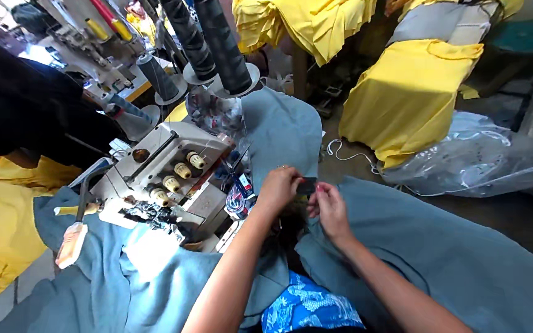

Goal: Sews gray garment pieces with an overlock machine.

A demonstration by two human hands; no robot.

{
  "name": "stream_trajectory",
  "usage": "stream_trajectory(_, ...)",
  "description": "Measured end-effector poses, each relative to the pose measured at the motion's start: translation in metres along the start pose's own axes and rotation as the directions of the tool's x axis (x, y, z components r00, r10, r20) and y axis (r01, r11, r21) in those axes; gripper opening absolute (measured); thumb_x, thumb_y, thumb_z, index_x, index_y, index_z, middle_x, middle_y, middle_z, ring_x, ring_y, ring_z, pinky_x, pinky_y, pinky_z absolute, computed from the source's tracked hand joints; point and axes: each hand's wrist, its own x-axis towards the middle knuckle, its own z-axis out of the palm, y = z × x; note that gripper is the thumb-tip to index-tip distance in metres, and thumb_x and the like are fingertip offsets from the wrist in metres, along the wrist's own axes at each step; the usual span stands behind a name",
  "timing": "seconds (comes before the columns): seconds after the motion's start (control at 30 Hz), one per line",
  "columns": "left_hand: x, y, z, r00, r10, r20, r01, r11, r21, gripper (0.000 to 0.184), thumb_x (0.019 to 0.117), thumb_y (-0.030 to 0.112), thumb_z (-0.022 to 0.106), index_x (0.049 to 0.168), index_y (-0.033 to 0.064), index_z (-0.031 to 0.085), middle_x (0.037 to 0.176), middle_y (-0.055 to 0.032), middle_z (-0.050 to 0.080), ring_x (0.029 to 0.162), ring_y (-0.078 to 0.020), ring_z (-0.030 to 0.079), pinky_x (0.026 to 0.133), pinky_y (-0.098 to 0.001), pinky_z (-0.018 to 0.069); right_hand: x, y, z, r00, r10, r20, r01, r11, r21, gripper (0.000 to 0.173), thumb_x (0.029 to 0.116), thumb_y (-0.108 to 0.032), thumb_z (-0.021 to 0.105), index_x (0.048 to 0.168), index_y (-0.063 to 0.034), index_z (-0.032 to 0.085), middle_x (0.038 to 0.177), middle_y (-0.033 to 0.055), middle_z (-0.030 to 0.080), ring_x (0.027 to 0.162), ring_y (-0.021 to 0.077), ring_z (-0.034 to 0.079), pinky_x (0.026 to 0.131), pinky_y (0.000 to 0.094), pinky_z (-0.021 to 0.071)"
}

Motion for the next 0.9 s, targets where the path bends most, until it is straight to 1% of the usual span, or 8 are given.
stream_trajectory(0.17, 0.002, -0.002, -0.001, 0.999, -0.053, -0.002, 0.053, 0.997, -0.048, 0.016, 0.0977, 0.009, 0.066, 0.105, -0.0029, 0.074, 0.103, -0.0191, 0.072, 0.100, -0.0320, 0.069, 0.094, -0.0504, 0.0530, 0.023, -0.003, 0.011, 0.984, 0.176, -0.003, -0.171, 0.964, 0.204, 0.023, 0.1113, -0.014, 0.038, 0.113, 0.0019, 0.054, 0.071, 0.0001, 0.061, 0.058, 0.0064, 0.063, 0.053, 0.0206, 0.0540)
stream_trajectory(0.37, 0.004, -0.007, 0.000, 0.998, -0.043, -0.039, 0.039, 0.995, -0.094, 0.016, 0.0983, 0.013, 0.067, 0.101, -0.0014, 0.074, 0.098, -0.0169, 0.073, 0.095, -0.0301, 0.070, 0.090, -0.0494, 0.0540, 0.022, 0.002, 0.013, 0.983, 0.058, -0.177, -0.017, 0.973, 0.228, 0.016, 0.1089, -0.011, 0.040, 0.116, 0.0005, 0.047, 0.068, -0.0048, 0.054, 0.052, 0.0015, 0.056, 0.051, 0.0180, 0.0513)
stream_trajectory(0.47, 0.004, -0.006, 0.003, 0.998, -0.061, -0.036, 0.057, 0.994, -0.092, 0.011, 0.0938, 0.007, 0.070, 0.099, -0.0019, 0.074, 0.099, -0.0171, 0.072, 0.096, -0.0298, 0.069, 0.090, -0.0495, 0.0541, 0.022, -0.004, 0.013, 0.989, 0.083, -0.125, -0.049, 0.965, 0.256, 0.025, 0.1109, -0.016, 0.035, 0.112, 0.0009, 0.054, 0.063, -0.0059, 0.057, 0.050, 0.0010, 0.056, 0.050, 0.0168, 0.0510)
stream_trajectory(0.6, 0.007, -0.008, 0.004, 0.999, -0.036, 0.004, 0.036, 0.996, -0.086, 0.012, 0.0930, 0.005, 0.070, 0.100, -0.0043, 0.073, 0.101, -0.0202, 0.071, 0.098, -0.0333, 0.068, 0.092, -0.0521, 0.0534, 0.030, -0.001, 0.016, 0.983, 0.166, -0.074, -0.143, 0.957, 0.251, 0.018, 0.1088, -0.010, 0.046, 0.101, 0.0014, 0.058, 0.065, -0.0012, 0.060, 0.048, 0.0029, 0.056, 0.048, 0.0175, 0.0496)
stream_trajectory(0.67, 0.008, -0.013, -0.002, 0.998, -0.061, 0.001, 0.061, 0.988, -0.145, 0.014, 0.0964, 0.008, 0.067, 0.102, -0.0042, 0.071, 0.093, -0.0183, 0.071, 0.088, -0.0297, 0.069, 0.084, -0.0499, 0.0551, 0.032, 0.003, 0.017, 0.977, 0.203, -0.063, -0.181, 0.950, 0.254, 0.016, 0.1094, -0.010, 0.045, 0.102, 0.0009, 0.055, 0.062, -0.0013, 0.058, 0.048, 0.0045, 0.056, 0.048, 0.0188, 0.0504)
stream_trajectory(0.73, 0.012, -0.013, -0.012, 0.988, -0.145, -0.045, 0.132, 0.966, -0.224, 0.024, 0.1019, 0.017, 0.063, 0.107, -0.0066, 0.063, 0.089, -0.0200, 0.066, 0.082, -0.0308, 0.065, 0.079, -0.0509, 0.0535, 0.032, 0.006, 0.018, 0.980, 0.193, -0.047, -0.178, 0.959, 0.223, 0.016, 0.1098, -0.011, 0.045, 0.104, 0.0009, 0.053, 0.061, -0.0019, 0.056, 0.048, 0.0046, 0.057, 0.049, 0.0195, 0.0517)
stream_trajectory(0.8, 0.023, -0.007, -0.031, 0.970, -0.152, -0.192, 0.106, 0.968, -0.228, 0.026, 0.1051, 0.014, 0.055, 0.117, -0.0089, 0.060, 0.098, -0.0246, 0.068, 0.092, -0.0352, 0.068, 0.086, -0.0542, 0.0530, 0.031, 0.006, 0.019, 0.982, 0.187, -0.027, -0.180, 0.968, 0.172, 0.017, 0.1103, -0.011, 0.043, 0.109, 0.0037, 0.052, 0.062, -0.0014, 0.054, 0.049, 0.0051, 0.056, 0.051, 0.0203, 0.0526)
stream_trajectory(0.9, 0.036, 0.021, -0.071, 0.891, 0.157, -0.426, -0.186, 0.982, -0.027, 0.026, 0.1029, 0.002, 0.049, 0.122, -0.0072, 0.065, 0.112, -0.0219, 0.072, 0.105, -0.0314, 0.071, 0.096, -0.0490, 0.0533, 0.032, 0.003, 0.019, 0.982, 0.185, -0.045, -0.182, 0.981, 0.067, 0.019, 0.1097, -0.012, 0.046, 0.115, 0.0058, 0.052, 0.065, 0.0021, 0.056, 0.051, 0.0069, 0.058, 0.052, 0.0219, 0.0538)
